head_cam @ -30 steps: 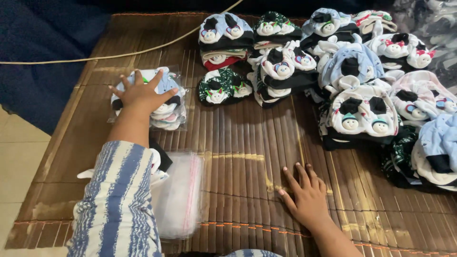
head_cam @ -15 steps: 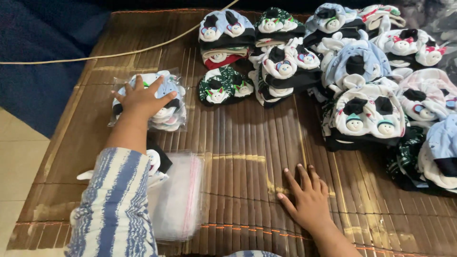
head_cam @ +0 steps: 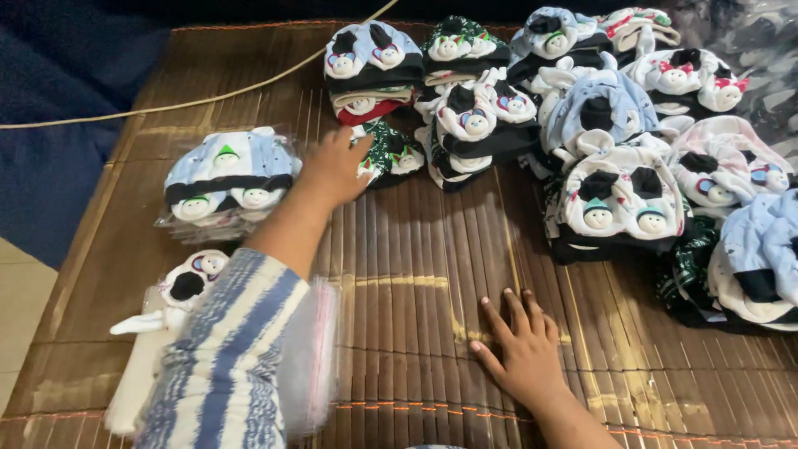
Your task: Packaging baby hats into individual plastic bags
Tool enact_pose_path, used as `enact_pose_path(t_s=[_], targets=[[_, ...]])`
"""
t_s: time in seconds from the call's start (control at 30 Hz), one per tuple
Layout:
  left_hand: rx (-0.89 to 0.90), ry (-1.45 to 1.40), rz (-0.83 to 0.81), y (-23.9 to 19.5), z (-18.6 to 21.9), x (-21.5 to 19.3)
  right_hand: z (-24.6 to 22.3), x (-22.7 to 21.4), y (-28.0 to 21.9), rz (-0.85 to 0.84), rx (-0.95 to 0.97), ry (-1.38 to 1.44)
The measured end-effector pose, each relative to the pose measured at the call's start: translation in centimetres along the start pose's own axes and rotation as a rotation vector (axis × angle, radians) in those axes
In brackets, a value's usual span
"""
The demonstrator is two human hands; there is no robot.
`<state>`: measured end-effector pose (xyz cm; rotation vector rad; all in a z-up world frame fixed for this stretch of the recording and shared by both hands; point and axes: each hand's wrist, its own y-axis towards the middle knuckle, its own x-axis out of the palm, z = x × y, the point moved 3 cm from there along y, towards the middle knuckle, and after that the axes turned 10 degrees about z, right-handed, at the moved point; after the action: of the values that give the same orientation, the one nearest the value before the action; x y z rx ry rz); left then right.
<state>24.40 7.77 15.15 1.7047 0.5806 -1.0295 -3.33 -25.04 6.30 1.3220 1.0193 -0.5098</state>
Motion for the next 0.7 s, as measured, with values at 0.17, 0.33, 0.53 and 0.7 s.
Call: enact_pose_path(t_s=[0.17,0.33,0.53,0.7], targets=[[0.049,0.082,-0.034,-1.0,2.7,6.7,0.0,-0.1,0.1,0.003,-0.007,0.002],[0.136,0.267,0.195,-1.5,2.8,9.9,-0.1,-0.4,0.3,-0.011,0.004,0.017],[0.109,0.242,0.150,-3.6,4.9,7.4,0.0,-0.4,0.5,-0.016,0.015,0.053],[0.123,0.087,0.213,-8.3,10.9,2.7,0.4,0.2,0.0,-0.021,0.017,0.035]])
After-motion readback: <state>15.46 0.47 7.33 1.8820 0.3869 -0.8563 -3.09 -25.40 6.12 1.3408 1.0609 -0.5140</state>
